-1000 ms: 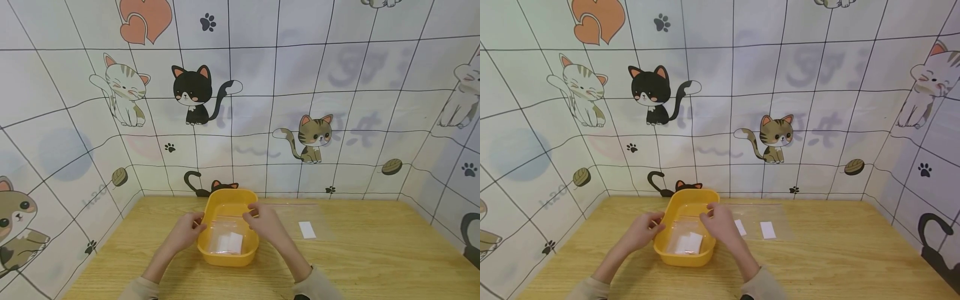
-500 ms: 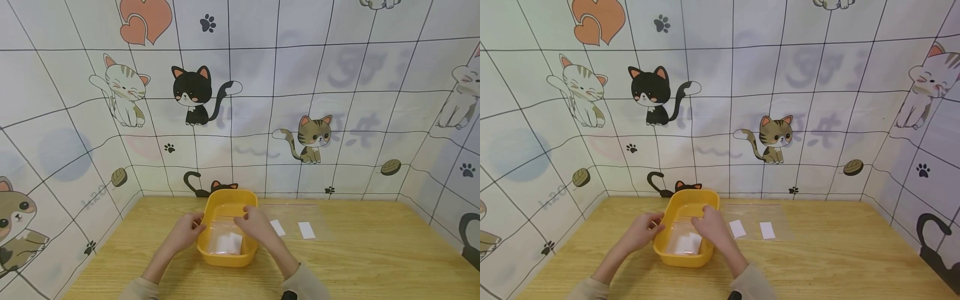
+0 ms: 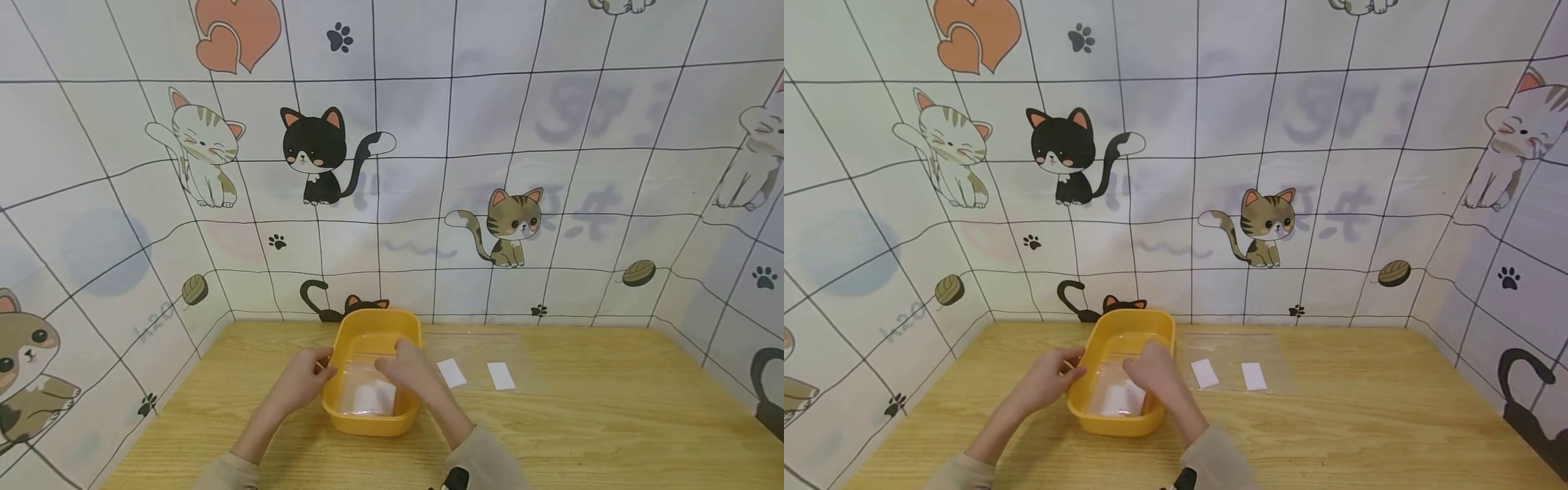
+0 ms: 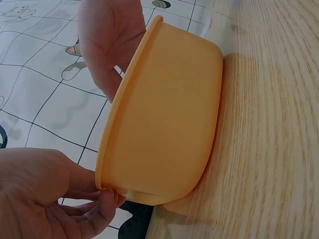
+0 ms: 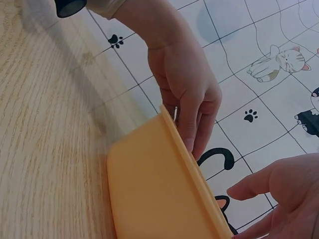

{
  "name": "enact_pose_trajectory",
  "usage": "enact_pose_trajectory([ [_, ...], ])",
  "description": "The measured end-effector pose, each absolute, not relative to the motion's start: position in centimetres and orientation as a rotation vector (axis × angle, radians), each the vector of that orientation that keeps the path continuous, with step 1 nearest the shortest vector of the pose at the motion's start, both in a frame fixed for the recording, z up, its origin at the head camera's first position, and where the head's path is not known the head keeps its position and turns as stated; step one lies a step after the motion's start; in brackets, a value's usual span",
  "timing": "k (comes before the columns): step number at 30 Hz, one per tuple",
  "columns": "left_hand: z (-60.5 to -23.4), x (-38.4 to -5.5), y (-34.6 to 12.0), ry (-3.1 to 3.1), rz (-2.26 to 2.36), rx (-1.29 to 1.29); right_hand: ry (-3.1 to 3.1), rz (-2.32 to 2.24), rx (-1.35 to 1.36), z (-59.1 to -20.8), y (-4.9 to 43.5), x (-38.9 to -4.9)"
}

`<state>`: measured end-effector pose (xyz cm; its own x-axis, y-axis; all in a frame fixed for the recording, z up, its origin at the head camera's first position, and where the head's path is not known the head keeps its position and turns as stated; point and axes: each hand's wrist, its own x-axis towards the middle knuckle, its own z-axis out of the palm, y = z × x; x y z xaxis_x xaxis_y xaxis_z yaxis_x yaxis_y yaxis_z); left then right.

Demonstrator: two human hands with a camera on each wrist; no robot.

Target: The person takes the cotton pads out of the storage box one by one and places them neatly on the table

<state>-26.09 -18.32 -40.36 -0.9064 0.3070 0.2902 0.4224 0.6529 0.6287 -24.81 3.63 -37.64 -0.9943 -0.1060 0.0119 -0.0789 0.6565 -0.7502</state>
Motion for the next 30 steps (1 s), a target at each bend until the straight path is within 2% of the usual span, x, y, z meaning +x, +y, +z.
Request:
enact_pose_trajectory([
  [8,-40.3,-26.0,-18.3,-2.717,-1.100,-0.593,2.777,-1.260,-0.172,-38.3,2.5,-25.0],
  [17,-40.3,-26.0,-18.3,-2.702,-1.098,-0.617,2.751,-1.168,-0.062,-38.4,1.7,-24.7],
  [30,-40.2,-26.0,-18.2,-2.703,-1.090,-0.616,2.776,-1.281,-0.053,-39.1,1.8,-24.9],
])
